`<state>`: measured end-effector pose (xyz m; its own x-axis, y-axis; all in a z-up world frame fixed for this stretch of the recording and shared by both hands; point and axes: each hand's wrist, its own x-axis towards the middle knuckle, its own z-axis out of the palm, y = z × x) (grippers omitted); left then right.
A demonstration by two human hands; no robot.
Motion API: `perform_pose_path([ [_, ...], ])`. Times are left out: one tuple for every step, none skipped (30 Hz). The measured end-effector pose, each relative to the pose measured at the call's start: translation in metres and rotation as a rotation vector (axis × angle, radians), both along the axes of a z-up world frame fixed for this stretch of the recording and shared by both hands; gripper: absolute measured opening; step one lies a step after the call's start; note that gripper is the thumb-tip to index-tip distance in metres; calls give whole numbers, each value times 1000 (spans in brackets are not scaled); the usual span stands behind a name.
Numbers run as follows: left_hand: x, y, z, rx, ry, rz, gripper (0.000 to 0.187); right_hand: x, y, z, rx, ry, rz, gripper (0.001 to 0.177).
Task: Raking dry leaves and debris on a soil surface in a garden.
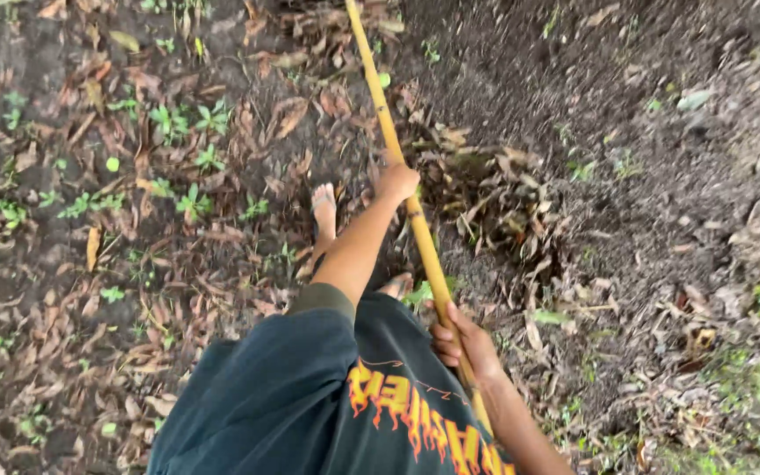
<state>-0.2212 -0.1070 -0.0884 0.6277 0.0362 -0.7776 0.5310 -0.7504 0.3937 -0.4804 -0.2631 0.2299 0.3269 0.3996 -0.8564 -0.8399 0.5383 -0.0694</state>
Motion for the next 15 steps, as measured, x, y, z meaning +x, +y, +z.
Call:
perform_pose_path([
  [-26,-7,49,6,-5,0,54,-10,-9,5,6,-5,0,41],
  [-37,-11,102,-101,32,208,59,-20,-17,11,-16,10,-9,42],
  [-43,-11,158,-208,65,426,78,-28,-25,18,-36,23,-10,42],
  [-52,-22,132,-202,56,435,78,-33,-30,27,-29,17,0,42],
  [-59,-30,105,-132,-33,373,81,-35,-35,34,-45,10,24,42],
  [-64,-37,78,-60,-120,309,84,-37,-38,42,-62,2,48,41],
  [-68,-39,74,-55,-127,314,84,-40,-42,43,-56,-5,53,41],
  [-71,-41,70,-93,-126,359,79,-42,-46,43,-76,-23,80,39],
  [-72,-47,67,-139,-124,397,74,-45,-50,46,-103,-41,100,38],
  [-75,-46,72,-142,-130,396,74,-47,-52,44,-104,-47,98,38],
  [-76,-45,77,-160,-168,413,73,-48,-56,42,-108,-82,114,38],
  [-76,-44,82,-178,-207,431,73,-47,-58,40,-112,-116,130,39],
  [-73,-41,82,-180,-210,441,73,-45,-57,38,-114,-119,140,39],
  [-69,-38,82,-178,-205,453,78,-43,-56,37,-118,-134,164,40],
  [-62,-33,83,-174,-204,463,84,-37,-53,35,-122,-153,187,41],
])
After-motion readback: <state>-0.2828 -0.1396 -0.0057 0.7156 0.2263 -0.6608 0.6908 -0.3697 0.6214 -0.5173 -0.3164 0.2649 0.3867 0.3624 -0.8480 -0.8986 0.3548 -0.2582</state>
